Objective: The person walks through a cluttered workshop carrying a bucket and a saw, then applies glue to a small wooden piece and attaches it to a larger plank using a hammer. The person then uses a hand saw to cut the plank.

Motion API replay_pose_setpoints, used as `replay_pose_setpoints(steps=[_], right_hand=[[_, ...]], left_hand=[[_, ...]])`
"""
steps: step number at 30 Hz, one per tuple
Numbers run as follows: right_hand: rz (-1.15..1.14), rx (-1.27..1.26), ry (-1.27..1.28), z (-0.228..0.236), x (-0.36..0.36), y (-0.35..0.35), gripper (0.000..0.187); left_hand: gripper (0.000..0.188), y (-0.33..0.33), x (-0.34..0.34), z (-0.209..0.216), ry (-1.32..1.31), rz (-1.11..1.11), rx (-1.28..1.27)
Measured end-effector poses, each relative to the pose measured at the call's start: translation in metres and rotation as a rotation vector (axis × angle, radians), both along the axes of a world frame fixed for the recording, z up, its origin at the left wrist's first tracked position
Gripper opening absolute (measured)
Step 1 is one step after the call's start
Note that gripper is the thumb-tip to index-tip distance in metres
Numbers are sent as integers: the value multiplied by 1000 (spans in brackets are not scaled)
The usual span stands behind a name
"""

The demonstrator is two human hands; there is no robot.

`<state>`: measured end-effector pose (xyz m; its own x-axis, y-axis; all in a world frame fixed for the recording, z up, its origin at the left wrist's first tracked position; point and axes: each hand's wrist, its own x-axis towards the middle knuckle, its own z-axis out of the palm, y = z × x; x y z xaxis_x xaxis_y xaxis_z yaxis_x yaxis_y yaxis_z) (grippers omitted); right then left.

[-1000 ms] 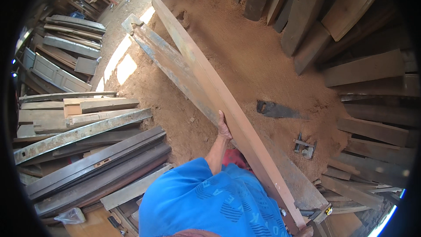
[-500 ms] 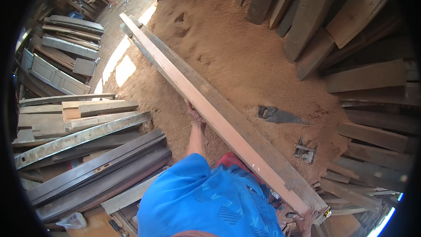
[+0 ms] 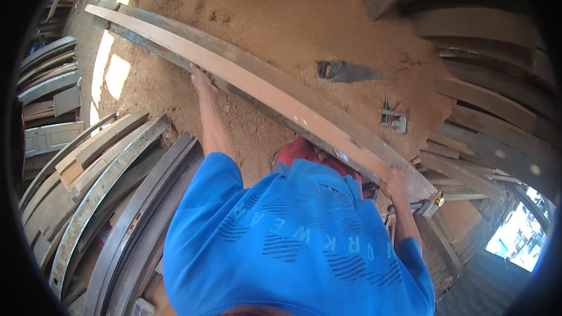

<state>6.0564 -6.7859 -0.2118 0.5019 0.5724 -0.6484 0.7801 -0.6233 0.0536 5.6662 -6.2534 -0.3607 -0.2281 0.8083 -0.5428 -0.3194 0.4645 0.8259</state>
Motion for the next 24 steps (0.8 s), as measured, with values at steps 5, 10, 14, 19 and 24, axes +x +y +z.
replay_pose_setpoints(steps=[5, 10, 14, 19, 24], right_hand=[[50, 80, 98, -62, -69, 99, 57], [76, 139, 215, -80, -107, 163, 56], [127, 196, 212, -89, -102, 161, 58], [91, 252, 380, -79, -53, 170, 63], [-300, 279, 427, -84, -13, 223, 57]], left_hand=[[64, 3, -27, 0, 493, -135, 199], [73, -100, 9, -15, 416, -292, 34], [60, -190, 48, -29, -19, -364, -17], [57, -244, 77, -13, 184, -737, 50], [62, -247, 58, -9, 902, -1012, 227]])
